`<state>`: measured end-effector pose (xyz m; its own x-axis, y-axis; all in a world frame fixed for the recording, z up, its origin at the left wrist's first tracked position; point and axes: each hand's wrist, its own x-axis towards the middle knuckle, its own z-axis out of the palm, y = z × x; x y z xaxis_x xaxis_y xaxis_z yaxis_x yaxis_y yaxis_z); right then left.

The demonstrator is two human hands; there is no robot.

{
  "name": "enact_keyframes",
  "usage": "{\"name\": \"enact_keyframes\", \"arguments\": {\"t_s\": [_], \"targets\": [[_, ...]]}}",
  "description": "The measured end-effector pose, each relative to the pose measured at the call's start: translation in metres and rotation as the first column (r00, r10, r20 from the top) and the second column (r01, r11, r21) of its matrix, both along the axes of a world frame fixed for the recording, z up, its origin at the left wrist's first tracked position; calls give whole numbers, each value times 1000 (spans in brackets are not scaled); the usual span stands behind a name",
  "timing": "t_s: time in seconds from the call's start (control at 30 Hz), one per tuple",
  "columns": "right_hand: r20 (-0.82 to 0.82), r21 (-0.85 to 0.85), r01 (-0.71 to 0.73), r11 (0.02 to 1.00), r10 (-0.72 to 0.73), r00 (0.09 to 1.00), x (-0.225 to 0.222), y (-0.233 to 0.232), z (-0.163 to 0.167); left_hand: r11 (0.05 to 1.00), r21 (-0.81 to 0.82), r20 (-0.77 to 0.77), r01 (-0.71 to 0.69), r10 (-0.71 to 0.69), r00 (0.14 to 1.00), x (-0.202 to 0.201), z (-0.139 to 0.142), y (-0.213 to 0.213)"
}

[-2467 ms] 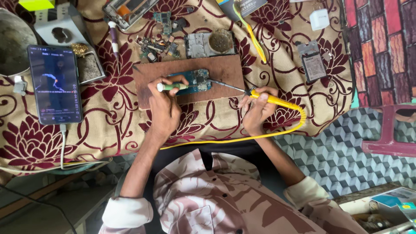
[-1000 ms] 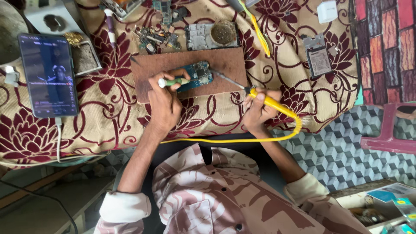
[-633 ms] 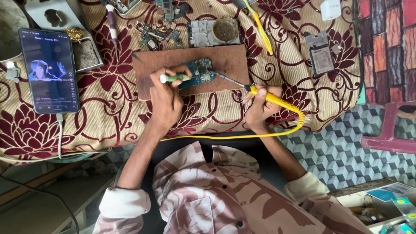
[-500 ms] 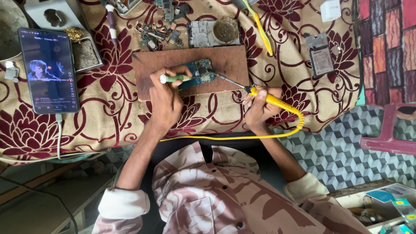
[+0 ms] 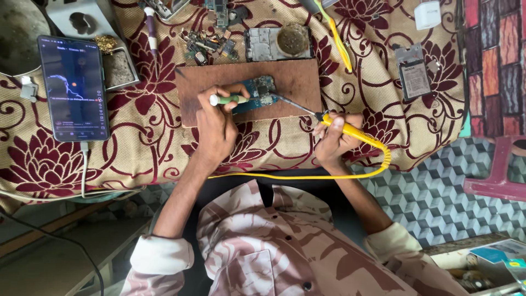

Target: The person uses a soldering iron and a green-handled tool to work on a small blue circuit board placed on a wooden board. They repeatedly apply the soldering iron to specific points on the board while holding it steady with the other tool.

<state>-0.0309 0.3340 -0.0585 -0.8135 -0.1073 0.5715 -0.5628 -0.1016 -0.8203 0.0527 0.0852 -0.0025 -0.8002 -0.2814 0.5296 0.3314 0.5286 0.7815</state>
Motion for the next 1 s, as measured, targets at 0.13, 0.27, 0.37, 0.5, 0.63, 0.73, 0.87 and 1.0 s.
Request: {"name": "enact_keyframes", "arguments": {"t_s": [0.13, 0.27, 0.37, 0.5, 0.63, 0.73, 0.87, 1.0], "targets": [[16, 16, 19, 1000, -20, 1000, 4, 1, -4, 999, 48, 8, 12, -12, 1000, -1, 0, 2], [-21, 36, 19, 999, -18, 1000, 3, 2, -6, 999, 36, 37, 8, -10, 999, 0, 1, 0], [3, 49, 13, 999, -13, 1000, 2, 3, -5, 999, 46, 8, 25, -25, 1000, 1, 1, -1], [12, 10, -2, 1000, 2, 1000, 2, 0, -4, 998, 55, 30, -7, 5, 1000, 2, 0, 2], [1, -51, 12, 999, -12, 1000, 2, -3, -3, 999, 39, 27, -9, 8, 1000, 1, -2, 0], [16, -61, -21, 998, 22, 1000, 1, -3, 0, 999, 48, 30, -2, 1, 1000, 0, -3, 0], [-14, -65, -42, 997, 41, 999, 1, -5, 3, 1000, 23, -14, 11, -11, 1000, 0, -5, -1], [-10, -79, -52, 996, 51, 999, 1, -6, 4, 1000, 15, -22, 15, -15, 1000, -1, -7, -2]]}}
